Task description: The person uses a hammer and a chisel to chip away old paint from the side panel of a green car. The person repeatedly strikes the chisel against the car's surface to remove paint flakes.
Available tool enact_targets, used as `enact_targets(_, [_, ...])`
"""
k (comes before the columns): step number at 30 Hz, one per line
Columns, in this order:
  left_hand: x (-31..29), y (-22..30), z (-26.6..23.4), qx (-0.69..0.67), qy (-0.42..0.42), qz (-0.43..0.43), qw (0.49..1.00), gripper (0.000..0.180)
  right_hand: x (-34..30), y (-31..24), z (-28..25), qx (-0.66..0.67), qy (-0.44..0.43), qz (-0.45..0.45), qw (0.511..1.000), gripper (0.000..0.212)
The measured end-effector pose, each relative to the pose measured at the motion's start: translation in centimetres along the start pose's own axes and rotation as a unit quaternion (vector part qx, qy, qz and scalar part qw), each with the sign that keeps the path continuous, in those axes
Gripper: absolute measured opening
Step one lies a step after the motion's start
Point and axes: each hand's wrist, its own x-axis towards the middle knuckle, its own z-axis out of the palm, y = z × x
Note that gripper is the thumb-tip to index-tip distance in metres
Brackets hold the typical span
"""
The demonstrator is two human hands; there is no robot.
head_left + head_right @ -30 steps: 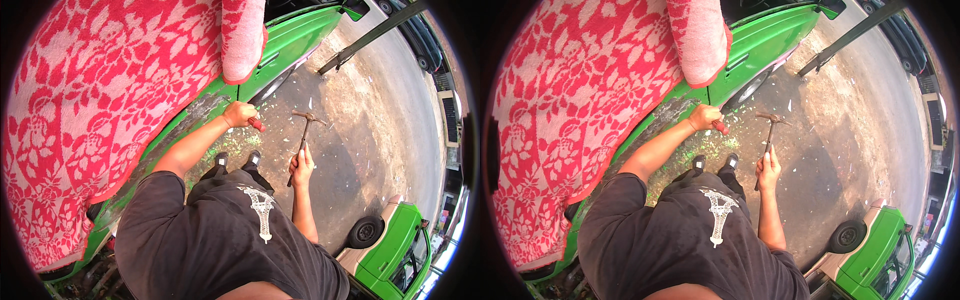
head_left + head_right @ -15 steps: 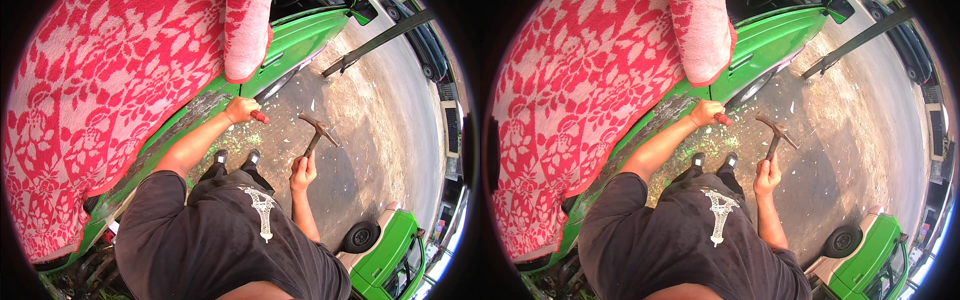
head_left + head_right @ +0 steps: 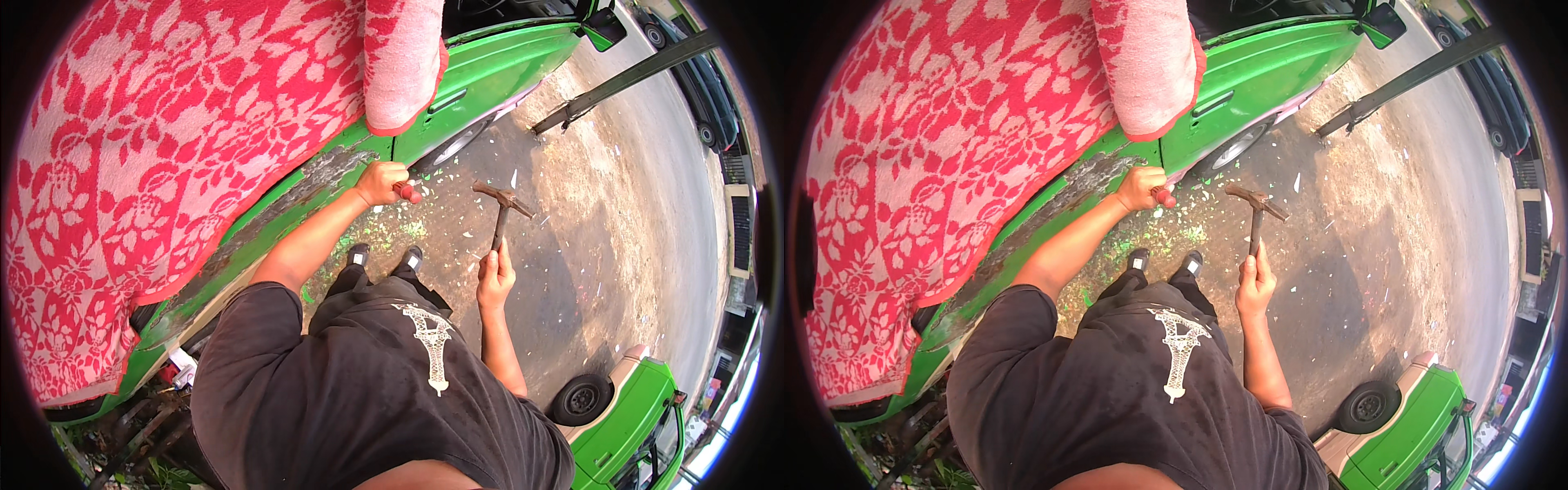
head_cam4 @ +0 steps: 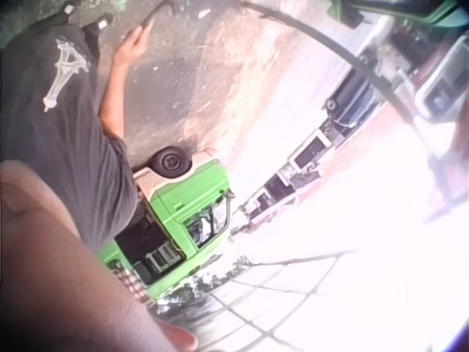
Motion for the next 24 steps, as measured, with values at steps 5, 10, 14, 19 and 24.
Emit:
enact_targets(5, [-2.2, 0.8, -0.5, 0.029, -0.025, -0.027, 0.999, 0.037, 0.4, -0.3, -0.2, 0.050, -0.028, 0.064, 0.996, 0.046])
enact_targets(10, [-4.8, 2.8, -2.3, 0.122, 0.000, -0.081, 0.989, 0.018, 1.7, -0.4, -1.5, -0.009, -0.074, 0.028, 0.997, 0.044])
enact_targets(14, [-5.3, 5.6, -2.8, 0.214, 0.073, -0.196, 0.954, 0.019, 3.2, -0.5, -2.5, -0.020, -0.111, 0.009, 0.994, 0.044])
enact_targets(19, [-6.1, 5.6, -1.5, 0.061, 0.079, -0.254, 0.962, 0.017, 4.5, -1.2, -2.8, -0.012, -0.136, 0.022, 0.990, 0.045])
enact_targets(24, [-6.1, 5.1, -1.1, 0.006, 0.098, -0.283, 0.954, 0.016, 5.3, -0.6, -3.0, -0.012, -0.148, 0.018, 0.989, 0.044])
